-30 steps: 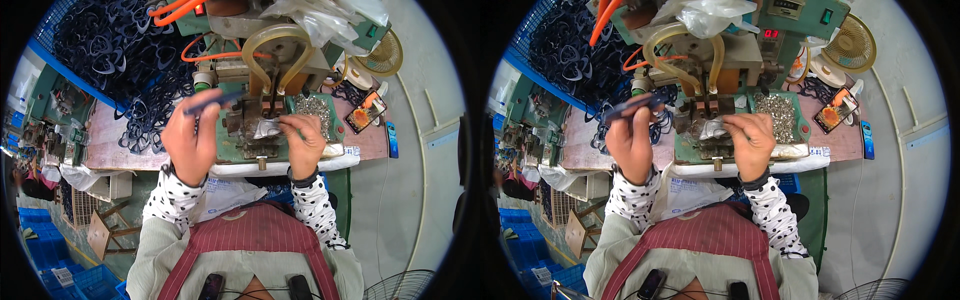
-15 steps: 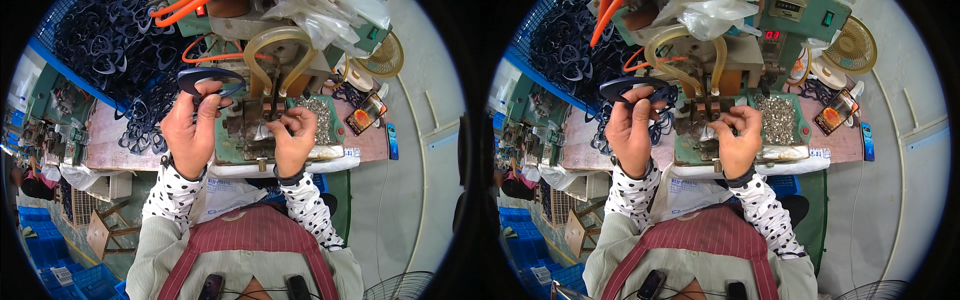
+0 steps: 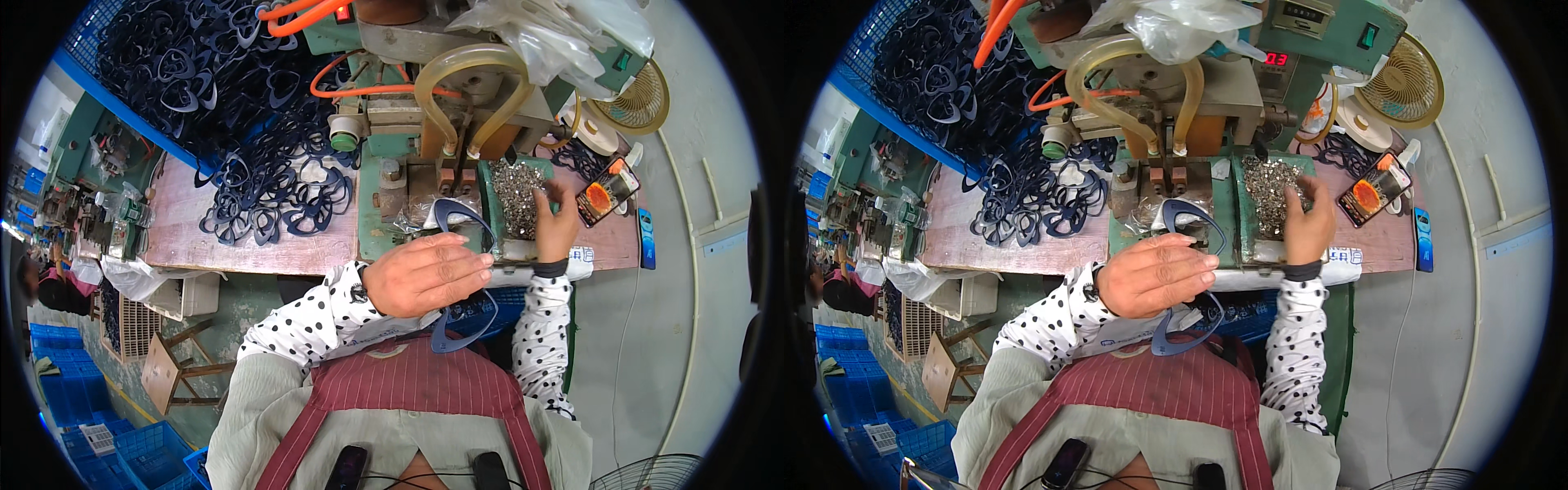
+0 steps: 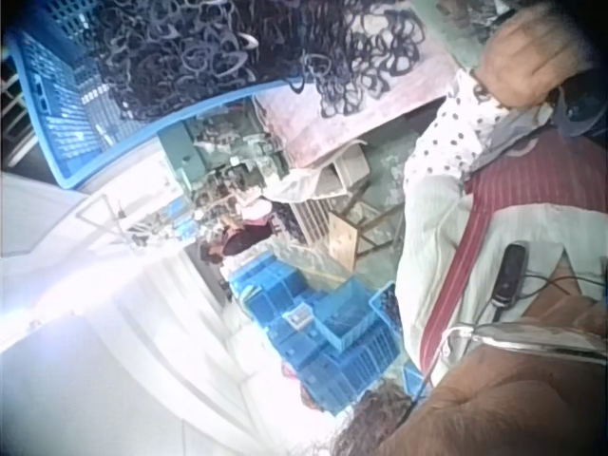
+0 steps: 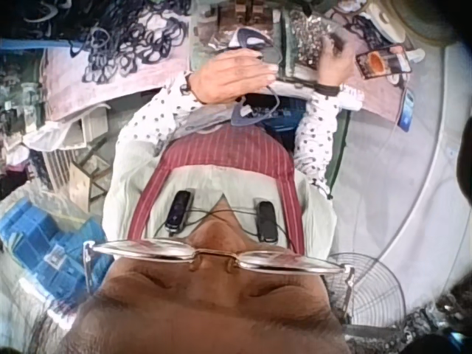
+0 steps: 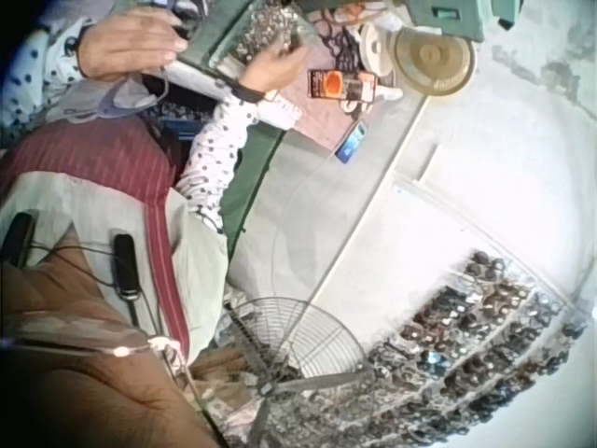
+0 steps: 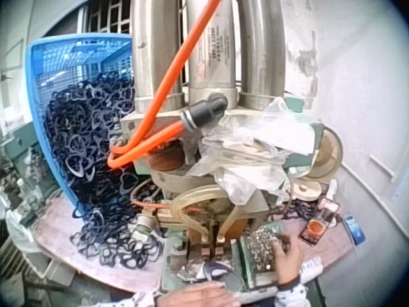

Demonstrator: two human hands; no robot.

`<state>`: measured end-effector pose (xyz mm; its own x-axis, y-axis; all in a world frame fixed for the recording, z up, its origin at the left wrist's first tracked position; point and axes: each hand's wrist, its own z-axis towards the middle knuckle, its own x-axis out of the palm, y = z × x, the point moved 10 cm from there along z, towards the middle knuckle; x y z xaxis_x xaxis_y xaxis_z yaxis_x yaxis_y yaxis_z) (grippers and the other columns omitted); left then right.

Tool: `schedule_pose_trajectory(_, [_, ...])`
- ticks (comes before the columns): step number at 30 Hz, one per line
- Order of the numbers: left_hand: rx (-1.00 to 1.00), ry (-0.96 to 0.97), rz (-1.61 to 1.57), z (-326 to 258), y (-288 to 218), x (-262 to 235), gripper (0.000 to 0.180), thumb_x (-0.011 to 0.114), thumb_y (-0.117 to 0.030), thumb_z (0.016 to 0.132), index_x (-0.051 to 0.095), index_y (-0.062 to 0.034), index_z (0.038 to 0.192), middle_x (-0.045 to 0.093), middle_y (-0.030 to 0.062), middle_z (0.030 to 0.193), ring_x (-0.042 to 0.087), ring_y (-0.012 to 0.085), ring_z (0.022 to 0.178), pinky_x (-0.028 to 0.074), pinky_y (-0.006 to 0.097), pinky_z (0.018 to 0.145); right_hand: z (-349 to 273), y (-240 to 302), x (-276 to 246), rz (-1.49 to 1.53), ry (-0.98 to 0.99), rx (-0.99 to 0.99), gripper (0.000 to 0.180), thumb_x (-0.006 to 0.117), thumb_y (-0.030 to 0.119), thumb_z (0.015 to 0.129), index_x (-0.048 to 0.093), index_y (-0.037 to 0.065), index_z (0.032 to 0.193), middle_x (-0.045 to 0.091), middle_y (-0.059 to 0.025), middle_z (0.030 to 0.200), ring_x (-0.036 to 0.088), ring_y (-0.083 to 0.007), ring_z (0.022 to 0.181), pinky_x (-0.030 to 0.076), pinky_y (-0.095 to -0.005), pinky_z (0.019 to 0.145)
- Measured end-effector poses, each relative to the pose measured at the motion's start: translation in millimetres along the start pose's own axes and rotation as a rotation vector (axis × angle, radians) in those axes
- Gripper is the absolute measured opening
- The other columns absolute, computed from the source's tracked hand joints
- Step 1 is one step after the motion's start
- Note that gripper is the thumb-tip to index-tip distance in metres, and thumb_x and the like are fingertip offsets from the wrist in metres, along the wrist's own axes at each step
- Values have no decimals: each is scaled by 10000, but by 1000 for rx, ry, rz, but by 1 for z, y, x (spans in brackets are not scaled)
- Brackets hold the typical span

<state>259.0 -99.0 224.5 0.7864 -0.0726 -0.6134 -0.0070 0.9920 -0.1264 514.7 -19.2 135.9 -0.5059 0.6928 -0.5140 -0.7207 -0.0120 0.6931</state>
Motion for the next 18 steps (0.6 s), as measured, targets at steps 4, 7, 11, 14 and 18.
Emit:
schedule_pose_trajectory(4, [6,-51,32,-6,-2,-2,293,629,-58,842,625,28,1122,650,162,1146,656,262,976,523,420,918,-10,-38,13,146,291,55,251,695,106,829,642,17,1059,678,-146,863,654,-243,768,506,-328,702])
schedule_pose_trajectory(7, [-19,-85,25,-5,-2,-4,271,638,-45,841,637,25,1103,668,153,1121,659,253,958,533,412,909,-25,-20,4,-383,351,-185,371,711,178,791,624,24,1117,624,-218,1060,600,-409,947,496,-441,795])
schedule_pose_trajectory(11, [30,-132,2,-9,-3,-6,273,590,-43,844,638,15,1106,648,158,1158,647,268,987,517,418,939,-26,-24,25,-276,310,-221,146,678,127,817,623,11,887,629,-199,907,589,-396,867,467,-441,745])
schedule_pose_trajectory(14, [8,-108,10,-12,-6,-7,291,589,-70,863,627,2,1142,616,163,1218,634,283,1039,477,452,992,-9,-46,28,-21,236,-60,111,658,129,866,653,19,881,633,-144,840,583,-287,758,463,-360,716])
schedule_pose_trajectory(18, [-30,-34,251,-41,13,-25,438,605,-424,872,626,-130,1196,615,123,1246,582,276,1152,281,568,1100,-10,-59,21,87,170,-35,138,624,122,901,652,-5,947,654,-95,905,595,-199,821,467,-304,762])
